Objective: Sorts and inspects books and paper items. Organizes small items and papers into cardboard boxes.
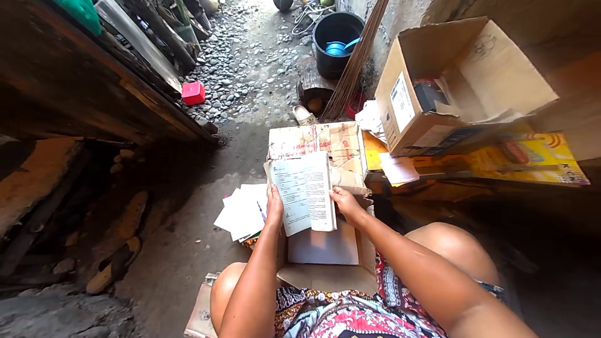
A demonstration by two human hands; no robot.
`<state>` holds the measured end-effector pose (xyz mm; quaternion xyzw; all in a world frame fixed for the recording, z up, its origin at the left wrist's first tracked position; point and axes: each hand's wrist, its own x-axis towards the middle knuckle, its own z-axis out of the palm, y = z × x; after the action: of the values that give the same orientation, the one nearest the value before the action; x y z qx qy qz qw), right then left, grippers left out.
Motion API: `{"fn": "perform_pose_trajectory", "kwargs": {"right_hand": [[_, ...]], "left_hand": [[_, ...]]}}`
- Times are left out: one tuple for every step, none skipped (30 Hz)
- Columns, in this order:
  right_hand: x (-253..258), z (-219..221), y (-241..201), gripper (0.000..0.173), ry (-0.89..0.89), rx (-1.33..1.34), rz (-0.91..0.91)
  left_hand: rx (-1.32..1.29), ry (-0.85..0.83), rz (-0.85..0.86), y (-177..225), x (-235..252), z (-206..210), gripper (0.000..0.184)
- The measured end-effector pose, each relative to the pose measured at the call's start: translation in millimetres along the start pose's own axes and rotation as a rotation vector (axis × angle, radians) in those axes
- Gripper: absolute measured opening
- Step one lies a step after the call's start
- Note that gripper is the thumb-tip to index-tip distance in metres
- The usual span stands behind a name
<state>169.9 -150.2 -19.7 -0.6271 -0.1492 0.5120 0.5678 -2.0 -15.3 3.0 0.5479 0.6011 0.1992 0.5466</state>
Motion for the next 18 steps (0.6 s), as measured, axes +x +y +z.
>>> {"fn": "perform_pose_trajectory", "kwargs": {"right_hand": [[-1,-1,-1,0.027,0.012,0.004,-0.001],[-1,-2,-2,0.028,0.026,0.005,-0.005],[-2,-4,-2,0.028,0.035,0.007,-0.008],[-2,-5,-2,0.028,0.043,0.008,-0.013],[-2,-6,-2,0.028,0.049,0.006,-0.017],[-2,-7,-2,0.028,0.054,0.005,-0.019],[-2,-9,-2,0.028,0.057,0.004,-0.02],[-2,-10,-2,0.028,0.06,0.008,-0.021],[-2,-11,-2,0.028,0.061,0.01,-0.02],[-3,-12,-3,0.028,0.065,0.009,-0.019],[-4,-13,-3,0.028,0.069,0.003,-0.017],[-4,-15,-4,0.028,0.074,-0.007,-0.019],[-4,-16,-4,0.029,0.078,-0.016,-0.02],[-4,-18,-4,0.029,0.082,-0.022,-0.023],[-5,-19,-5,0.029,0.089,-0.027,-0.026],[-5,-20,-5,0.028,0.096,-0.027,-0.03],[-4,-22,-5,0.028,0.103,-0.03,-0.032],[-4,-23,-4,0.027,0.108,-0.033,-0.035]], "left_hand": [[0.004,0.004,-0.001,0,0,0,0.065],[0.013,0.018,-0.006,1,0,1,0.066],[0.022,0.019,-0.016,2,-1,1,0.067],[0.029,0.021,-0.026,3,-1,1,0.067],[0.034,0.022,-0.031,4,-2,1,0.068],[0.036,0.022,-0.031,3,-1,1,0.067],[0.034,0.024,-0.032,3,-1,1,0.067],[0.031,0.025,-0.032,3,-1,2,0.067],[0.026,0.026,-0.029,2,0,2,0.065],[0.022,0.026,-0.024,1,1,2,0.064],[0.019,0.027,-0.018,0,2,3,0.064],[0.018,0.024,-0.012,-2,4,3,0.064],[0.018,0.023,-0.009,-4,5,3,0.063],[0.016,0.024,-0.011,-4,5,3,0.063],[0.016,0.026,-0.01,-4,5,3,0.064],[0.018,0.027,-0.008,-5,5,3,0.064],[0.02,0.027,-0.008,-5,6,3,0.064],[0.019,0.026,-0.01,-5,6,3,0.064]]}}
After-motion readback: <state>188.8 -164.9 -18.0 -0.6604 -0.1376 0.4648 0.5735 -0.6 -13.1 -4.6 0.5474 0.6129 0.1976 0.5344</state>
